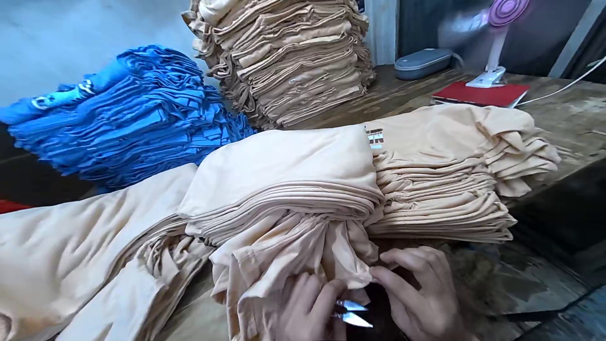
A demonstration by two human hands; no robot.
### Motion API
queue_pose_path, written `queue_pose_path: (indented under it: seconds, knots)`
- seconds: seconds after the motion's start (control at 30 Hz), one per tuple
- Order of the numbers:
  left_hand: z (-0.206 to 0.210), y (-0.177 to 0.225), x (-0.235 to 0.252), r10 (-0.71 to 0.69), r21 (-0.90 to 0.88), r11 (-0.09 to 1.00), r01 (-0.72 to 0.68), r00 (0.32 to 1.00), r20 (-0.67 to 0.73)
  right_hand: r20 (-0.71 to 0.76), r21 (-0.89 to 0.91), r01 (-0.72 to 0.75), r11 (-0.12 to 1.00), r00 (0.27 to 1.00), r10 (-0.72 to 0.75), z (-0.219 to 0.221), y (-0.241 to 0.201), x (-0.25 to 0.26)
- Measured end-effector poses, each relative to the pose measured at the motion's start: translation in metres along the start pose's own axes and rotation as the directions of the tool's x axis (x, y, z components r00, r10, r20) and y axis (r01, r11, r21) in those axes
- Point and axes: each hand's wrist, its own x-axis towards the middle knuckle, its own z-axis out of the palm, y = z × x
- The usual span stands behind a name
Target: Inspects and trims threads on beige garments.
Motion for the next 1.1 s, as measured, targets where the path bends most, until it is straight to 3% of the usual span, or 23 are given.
queue_pose_path:
  seconds: [0.17, 0.27, 0.47, 0.6, 0.7, 0.83, 1.1]
  knots:
    - [-0.022, 0.011, 0.006, -0.108, -0.097, 0.989, 0.114, 0.992, 0.061, -0.004, 0.215, -0.237, 0.947, 0.97, 0.244, -0.003, -0.003, -0.001]
    - [-0.024, 0.02, 0.012, -0.063, -0.01, 0.998, 0.063, 0.998, -0.024, -0.024, 0.274, -0.304, 0.912, 0.946, 0.323, -0.001, -0.01, 0.0]
    - [-0.007, 0.026, 0.02, 0.023, 0.118, 0.993, -0.012, 0.996, -0.088, -0.087, 0.282, -0.264, 0.922, 0.95, 0.298, 0.003, -0.021, -0.004]
    - [-0.007, 0.024, 0.02, 0.025, 0.125, 0.992, -0.014, 0.996, -0.089, 0.0, 0.265, -0.269, 0.926, 0.96, 0.279, -0.001, -0.015, -0.012]
    - [-0.011, 0.022, 0.02, 0.015, 0.13, 0.991, -0.004, 0.997, -0.082, 0.081, 0.289, -0.402, 0.869, 0.915, 0.396, -0.003, -0.017, -0.01]
    - [-0.012, 0.022, 0.019, 0.007, 0.123, 0.992, 0.003, 0.997, -0.08, 0.129, 0.401, -0.578, 0.711, 0.804, 0.581, 0.005, -0.035, -0.001]
    - [-0.013, 0.035, 0.03, 0.071, 0.177, 0.982, -0.059, 0.996, -0.059, -0.023, 0.406, -0.521, 0.751, 0.815, 0.579, 0.01, -0.033, -0.003]
